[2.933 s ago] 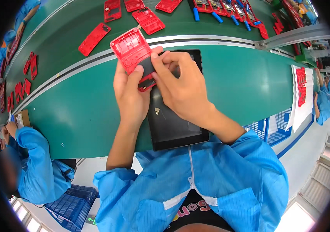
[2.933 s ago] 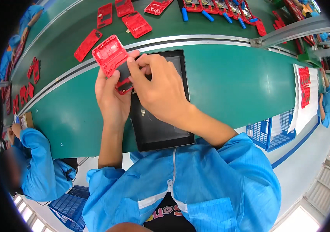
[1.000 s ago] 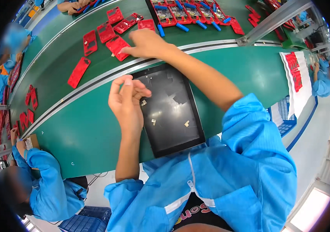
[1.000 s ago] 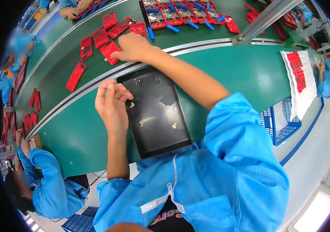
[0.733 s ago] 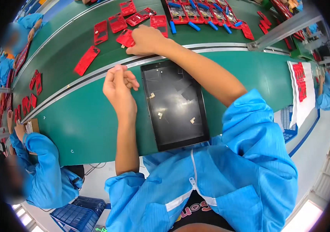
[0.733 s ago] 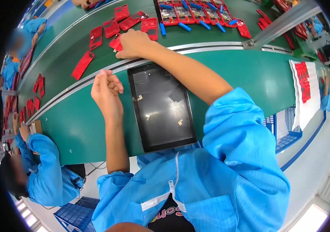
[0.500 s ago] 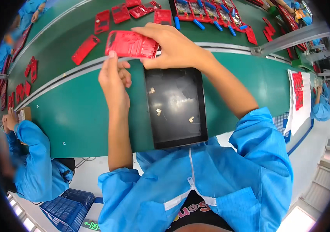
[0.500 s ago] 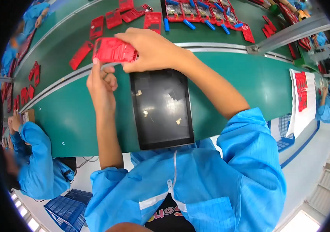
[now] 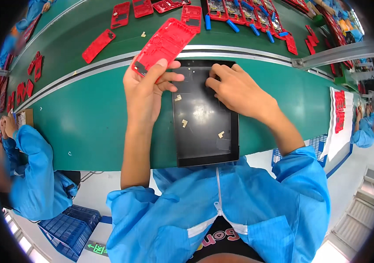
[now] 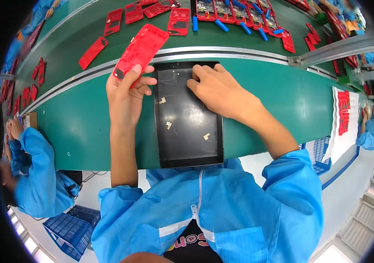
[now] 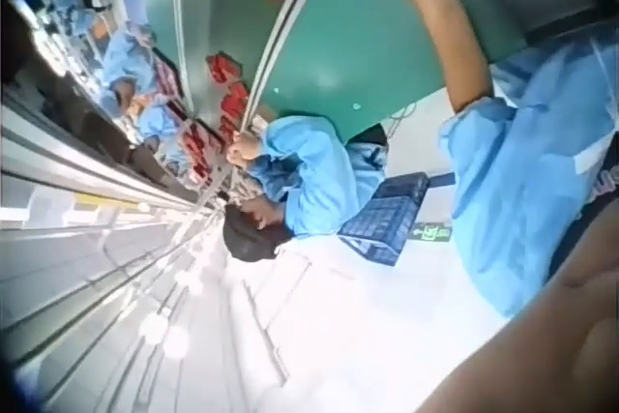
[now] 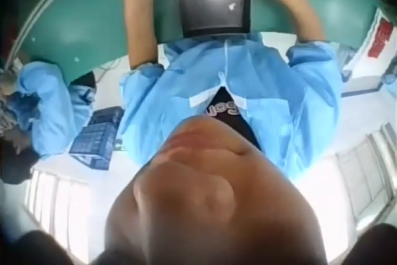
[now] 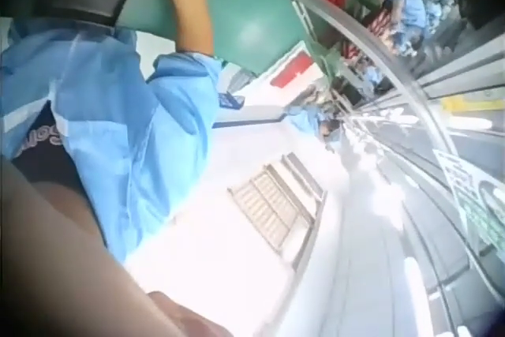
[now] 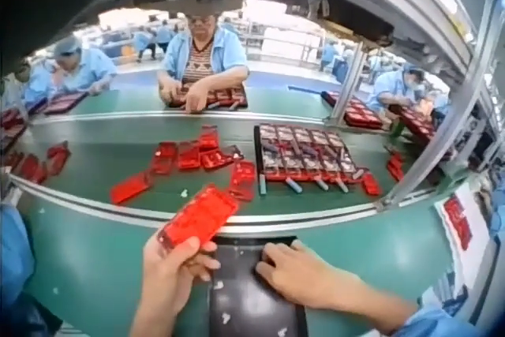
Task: The person assembles red plastic electronic components by hand, fitting them into plastic housings with black parts on a factory assembly line.
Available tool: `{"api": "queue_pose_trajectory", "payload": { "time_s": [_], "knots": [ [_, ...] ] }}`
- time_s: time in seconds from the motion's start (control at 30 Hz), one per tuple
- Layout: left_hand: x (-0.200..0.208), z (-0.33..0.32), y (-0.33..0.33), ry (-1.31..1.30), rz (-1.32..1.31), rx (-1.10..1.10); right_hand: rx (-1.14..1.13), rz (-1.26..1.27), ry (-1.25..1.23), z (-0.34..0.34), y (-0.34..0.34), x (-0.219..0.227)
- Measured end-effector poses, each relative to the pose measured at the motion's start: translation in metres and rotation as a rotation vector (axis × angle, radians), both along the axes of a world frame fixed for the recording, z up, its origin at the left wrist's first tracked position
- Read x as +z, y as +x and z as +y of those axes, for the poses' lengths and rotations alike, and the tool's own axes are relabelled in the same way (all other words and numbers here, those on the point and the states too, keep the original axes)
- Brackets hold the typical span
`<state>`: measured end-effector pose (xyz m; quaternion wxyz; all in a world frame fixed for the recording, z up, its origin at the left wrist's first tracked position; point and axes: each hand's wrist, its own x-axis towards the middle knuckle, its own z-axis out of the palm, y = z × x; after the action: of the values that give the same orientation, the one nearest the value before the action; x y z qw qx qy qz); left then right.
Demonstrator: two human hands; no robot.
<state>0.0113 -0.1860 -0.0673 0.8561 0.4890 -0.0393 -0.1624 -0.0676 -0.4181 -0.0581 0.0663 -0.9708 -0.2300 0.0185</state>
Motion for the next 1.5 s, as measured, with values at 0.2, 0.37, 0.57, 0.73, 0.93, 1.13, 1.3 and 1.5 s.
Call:
{"api": "queue_pose_trajectory", "payload": {
  "time_s": [0.2,0.37,0.57,0.73,0.93,1.13,1.3,1.5],
  "knots": [
    [0.006,-0.002,0.000,-0.029,-0.009,-0.089,0.009,0.217,0.476,-0.012,0.012,0.010],
    [0.006,-0.005,-0.004,0.027,-0.054,-0.096,-0.025,0.128,0.808,-0.008,0.012,0.027],
    [0.002,-0.008,-0.006,-0.106,-0.015,-0.115,-0.424,0.197,1.563,0.032,0.002,0.035],
    [0.005,-0.015,-0.011,0.042,-0.076,-0.057,-0.442,0.157,1.714,0.051,0.009,0.024],
    [0.004,-0.013,-0.012,-0.006,-0.057,-0.058,-0.422,0.075,1.767,0.051,0.012,0.019],
    [0.007,-0.012,-0.017,0.041,-0.116,-0.097,-0.048,-0.499,0.999,0.044,0.018,0.006],
    [0.003,-0.019,-0.019,0.075,-0.184,0.031,-0.258,-0.224,1.246,0.050,0.012,0.009],
    [-0.004,-0.024,-0.023,0.037,-0.255,0.038,-0.459,0.102,1.690,0.058,0.010,0.006]
  ]
}}
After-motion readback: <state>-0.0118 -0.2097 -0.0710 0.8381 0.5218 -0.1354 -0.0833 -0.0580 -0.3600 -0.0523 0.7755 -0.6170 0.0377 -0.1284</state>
